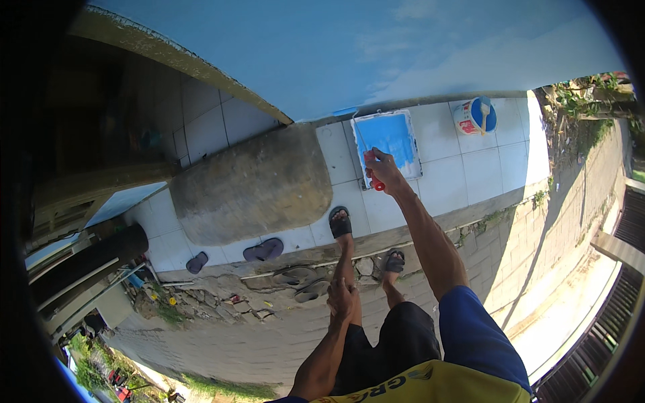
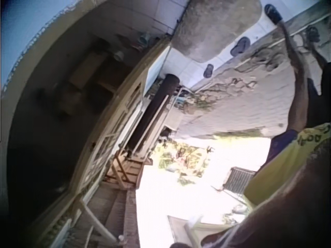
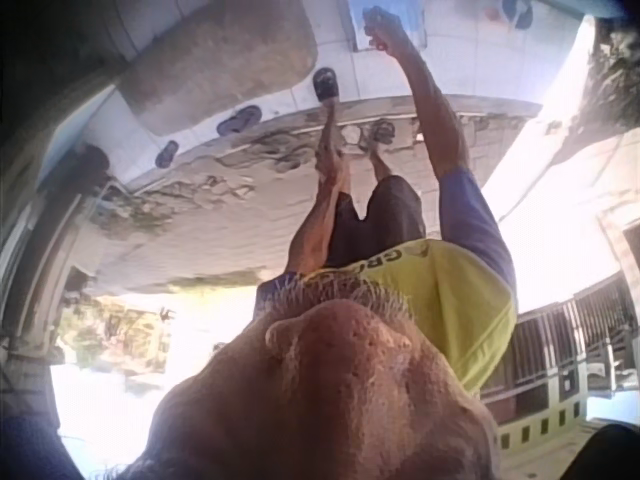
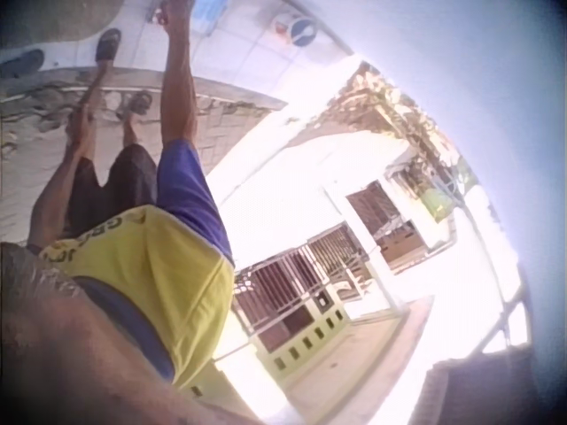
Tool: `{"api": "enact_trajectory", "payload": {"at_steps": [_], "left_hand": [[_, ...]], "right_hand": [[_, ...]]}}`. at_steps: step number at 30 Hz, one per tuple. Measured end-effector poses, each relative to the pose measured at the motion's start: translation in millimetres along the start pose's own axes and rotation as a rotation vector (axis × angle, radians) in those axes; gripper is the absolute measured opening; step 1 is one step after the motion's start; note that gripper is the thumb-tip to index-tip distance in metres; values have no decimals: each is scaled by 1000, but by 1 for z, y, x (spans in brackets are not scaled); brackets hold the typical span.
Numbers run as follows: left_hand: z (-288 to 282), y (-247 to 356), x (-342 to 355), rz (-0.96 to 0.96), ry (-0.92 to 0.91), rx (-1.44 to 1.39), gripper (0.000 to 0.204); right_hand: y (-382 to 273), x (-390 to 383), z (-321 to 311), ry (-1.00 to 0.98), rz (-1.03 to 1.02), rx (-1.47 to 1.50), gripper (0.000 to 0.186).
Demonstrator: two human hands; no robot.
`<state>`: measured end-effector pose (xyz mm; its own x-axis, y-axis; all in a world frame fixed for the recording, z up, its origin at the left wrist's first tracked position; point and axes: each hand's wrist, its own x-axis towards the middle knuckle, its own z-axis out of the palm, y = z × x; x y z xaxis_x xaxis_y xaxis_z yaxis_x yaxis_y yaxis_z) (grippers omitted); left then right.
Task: The person is painting a wall using a roller, dipping it into a tray of blue paint and applying it to the surface.
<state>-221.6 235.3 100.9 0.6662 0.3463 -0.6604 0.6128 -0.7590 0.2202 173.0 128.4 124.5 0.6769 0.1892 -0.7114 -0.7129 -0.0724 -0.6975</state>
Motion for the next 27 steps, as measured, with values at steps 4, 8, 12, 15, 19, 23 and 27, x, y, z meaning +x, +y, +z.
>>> {"api": "enact_trajectory", "payload": {"at_steps": [4,8,12,15,19,23,27], "left_hand": [[12,-16,-5,-13,36,16,55],[-3,-4,-1,-23,-28,2,54],[-6,7,0,-6,-35,3,55],[-7,-1,0,-5,-4,-21,55],[-5,-5,-2,-19,7,-42,54],[-12,1,4,-8,-44,-39,54],[-14,0,0,35,-25,-45,53]], "right_hand": [[-5,-30,25,33,-3,-15,43],[-7,-19,11,41,-12,34,46],[3,15,-8,66,-30,41,47],[5,9,0,41,-31,40,56],[-13,-43,-12,62,26,30,69],[-4,-26,-24,52,-30,50,56],[6,13,-23,45,-39,50,45]]}}
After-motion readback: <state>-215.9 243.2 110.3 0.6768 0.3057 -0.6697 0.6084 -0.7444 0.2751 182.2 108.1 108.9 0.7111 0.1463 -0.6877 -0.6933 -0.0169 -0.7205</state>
